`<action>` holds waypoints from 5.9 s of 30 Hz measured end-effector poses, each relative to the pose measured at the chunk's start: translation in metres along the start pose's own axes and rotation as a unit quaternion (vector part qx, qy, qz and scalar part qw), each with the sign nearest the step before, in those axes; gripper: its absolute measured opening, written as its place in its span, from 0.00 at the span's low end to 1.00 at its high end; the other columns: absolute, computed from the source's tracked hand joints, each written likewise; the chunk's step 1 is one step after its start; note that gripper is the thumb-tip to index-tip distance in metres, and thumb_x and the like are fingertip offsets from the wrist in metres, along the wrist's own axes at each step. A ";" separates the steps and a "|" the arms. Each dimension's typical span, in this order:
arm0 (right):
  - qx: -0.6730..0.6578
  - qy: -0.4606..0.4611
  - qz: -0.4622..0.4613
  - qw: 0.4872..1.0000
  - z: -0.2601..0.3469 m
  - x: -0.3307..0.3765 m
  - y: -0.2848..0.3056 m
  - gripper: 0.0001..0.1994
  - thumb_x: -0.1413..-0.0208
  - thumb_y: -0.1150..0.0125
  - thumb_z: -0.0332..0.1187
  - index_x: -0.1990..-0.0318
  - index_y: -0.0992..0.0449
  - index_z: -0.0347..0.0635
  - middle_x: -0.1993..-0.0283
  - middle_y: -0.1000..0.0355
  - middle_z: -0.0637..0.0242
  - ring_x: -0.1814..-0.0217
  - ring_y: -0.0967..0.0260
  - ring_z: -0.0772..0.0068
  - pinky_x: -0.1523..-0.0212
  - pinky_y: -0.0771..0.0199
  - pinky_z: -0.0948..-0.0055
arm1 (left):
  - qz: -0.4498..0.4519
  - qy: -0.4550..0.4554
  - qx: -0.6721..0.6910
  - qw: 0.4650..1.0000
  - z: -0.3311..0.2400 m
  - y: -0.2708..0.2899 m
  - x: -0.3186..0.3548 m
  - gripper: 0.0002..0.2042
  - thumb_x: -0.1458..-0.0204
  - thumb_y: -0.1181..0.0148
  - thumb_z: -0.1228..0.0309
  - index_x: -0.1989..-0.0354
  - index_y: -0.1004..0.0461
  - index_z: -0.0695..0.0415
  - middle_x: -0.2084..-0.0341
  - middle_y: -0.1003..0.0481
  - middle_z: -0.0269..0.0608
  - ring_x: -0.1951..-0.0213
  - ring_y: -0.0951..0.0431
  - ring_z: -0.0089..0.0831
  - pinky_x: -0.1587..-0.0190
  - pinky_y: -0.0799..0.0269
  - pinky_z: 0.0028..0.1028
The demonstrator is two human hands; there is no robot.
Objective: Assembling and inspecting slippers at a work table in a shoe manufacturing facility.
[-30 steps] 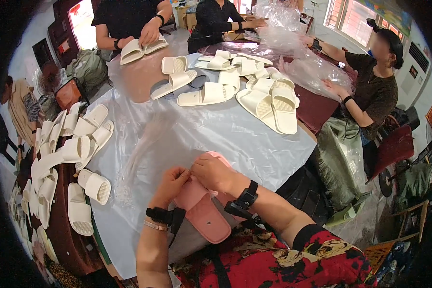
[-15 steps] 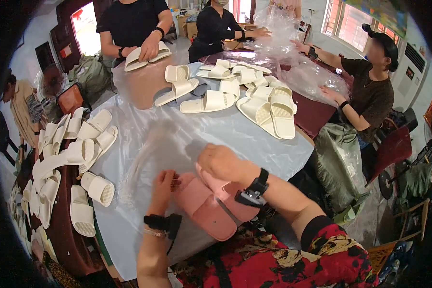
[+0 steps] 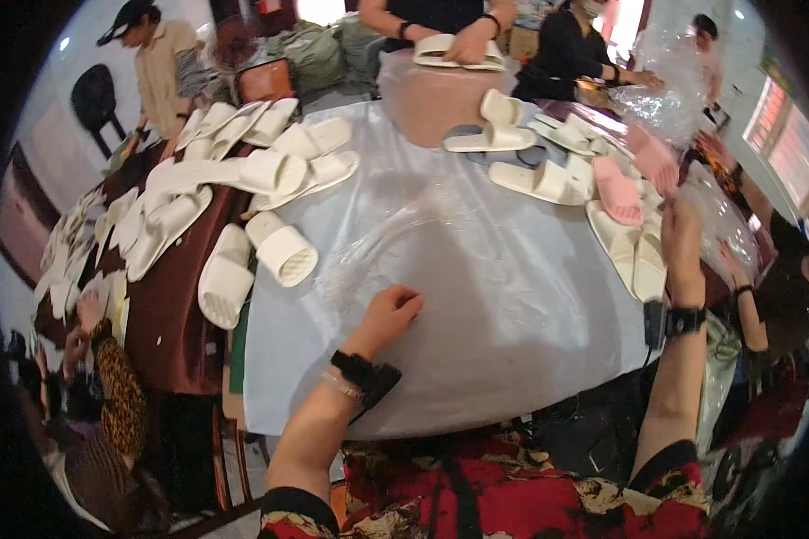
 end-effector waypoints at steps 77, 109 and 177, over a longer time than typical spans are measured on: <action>-0.251 0.044 0.213 0.943 0.154 0.201 -0.092 0.17 0.54 0.48 0.30 0.56 0.28 0.32 0.69 0.30 0.53 0.64 0.31 0.51 0.63 0.31 0.57 | 0.015 0.058 0.039 0.997 -0.120 0.147 0.032 0.15 0.56 0.42 0.80 0.57 0.25 0.64 0.66 0.23 0.38 0.67 0.23 0.26 0.63 0.27 0.25; -0.140 -0.048 0.218 0.965 0.145 0.163 -0.073 0.25 0.52 0.37 0.35 0.50 0.33 0.26 0.60 0.29 0.45 0.56 0.34 0.45 0.54 0.33 0.56 | 0.040 -0.111 -0.448 0.886 -0.054 -0.020 0.002 0.22 0.55 0.37 0.58 0.52 0.28 0.56 0.49 0.31 0.52 0.51 0.29 0.48 0.50 0.33 0.40; -0.101 0.004 0.065 0.993 0.087 0.086 0.017 0.12 0.56 0.43 0.18 0.60 0.25 0.33 0.63 0.27 0.50 0.56 0.29 0.49 0.55 0.28 0.60 | 0.014 -0.227 -0.325 0.918 -0.073 -0.041 -0.078 0.16 0.49 0.43 0.68 0.51 0.28 0.56 0.50 0.29 0.50 0.46 0.33 0.48 0.47 0.35 0.38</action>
Point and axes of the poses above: each hand's wrist, its own x-axis away from the middle knuckle, its own y-axis out of the back of the hand, z = x × y, the point moved 5 cm from there along -x, towards the middle knuckle
